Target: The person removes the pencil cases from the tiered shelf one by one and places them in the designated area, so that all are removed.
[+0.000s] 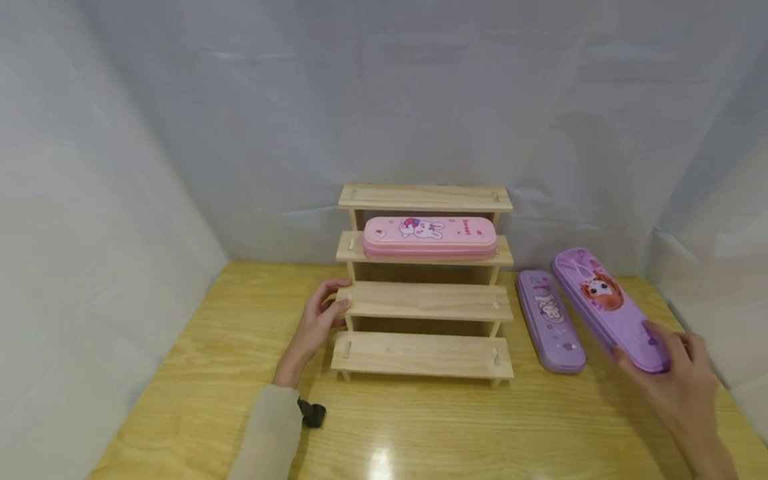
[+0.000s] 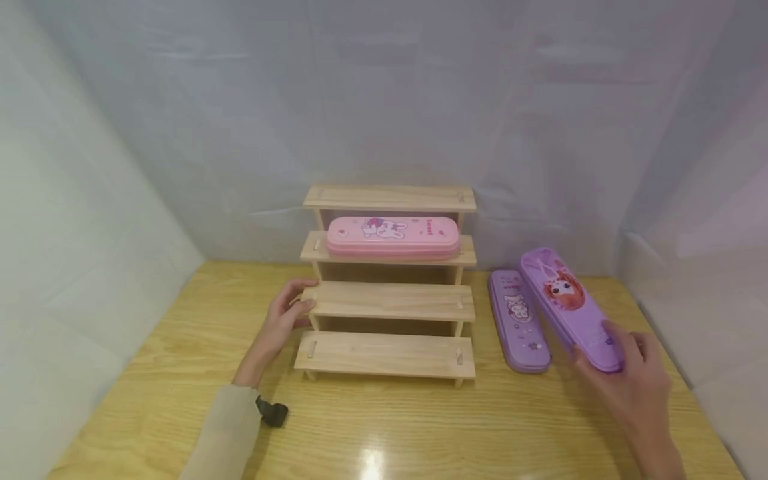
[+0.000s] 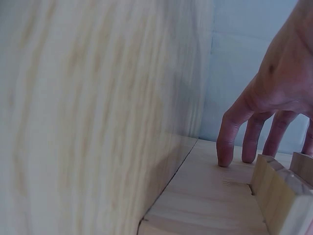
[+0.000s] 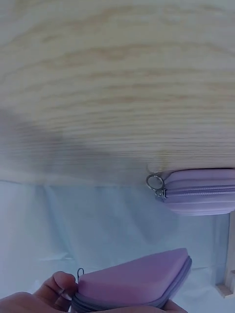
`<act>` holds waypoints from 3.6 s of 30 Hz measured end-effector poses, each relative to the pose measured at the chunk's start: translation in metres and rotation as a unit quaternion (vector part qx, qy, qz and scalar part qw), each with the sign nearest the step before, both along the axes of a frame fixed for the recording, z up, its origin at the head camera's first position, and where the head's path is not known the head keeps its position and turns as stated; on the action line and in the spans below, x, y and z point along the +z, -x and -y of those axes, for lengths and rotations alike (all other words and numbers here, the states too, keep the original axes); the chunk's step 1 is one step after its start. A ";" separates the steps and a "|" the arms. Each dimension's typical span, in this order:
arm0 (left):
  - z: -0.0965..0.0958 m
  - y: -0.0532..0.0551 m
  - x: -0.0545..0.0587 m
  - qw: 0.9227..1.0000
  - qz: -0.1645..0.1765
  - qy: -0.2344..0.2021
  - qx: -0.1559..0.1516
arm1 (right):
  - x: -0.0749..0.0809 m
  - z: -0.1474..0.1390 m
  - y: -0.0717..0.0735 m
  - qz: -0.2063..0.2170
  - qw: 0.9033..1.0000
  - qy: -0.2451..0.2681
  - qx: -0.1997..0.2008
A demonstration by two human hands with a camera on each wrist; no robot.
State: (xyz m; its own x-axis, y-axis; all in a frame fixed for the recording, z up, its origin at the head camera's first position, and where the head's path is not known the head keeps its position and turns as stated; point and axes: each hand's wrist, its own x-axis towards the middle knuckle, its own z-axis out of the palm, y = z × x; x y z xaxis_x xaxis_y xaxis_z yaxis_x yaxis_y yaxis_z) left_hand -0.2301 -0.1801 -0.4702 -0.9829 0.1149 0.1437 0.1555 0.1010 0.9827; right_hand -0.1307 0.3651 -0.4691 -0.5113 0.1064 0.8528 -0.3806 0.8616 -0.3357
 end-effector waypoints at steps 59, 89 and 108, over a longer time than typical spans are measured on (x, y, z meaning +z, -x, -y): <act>0.000 0.002 0.001 1.000 -0.002 -0.009 0.004 | -0.002 -0.010 0.023 0.464 0.880 0.027 -0.096; 0.000 -0.002 0.003 1.000 -0.007 0.011 -0.004 | 0.047 0.074 0.064 0.222 0.971 0.083 -0.022; 0.000 -0.004 0.006 0.999 -0.016 0.027 -0.022 | 0.075 0.134 0.093 0.151 0.979 0.060 0.120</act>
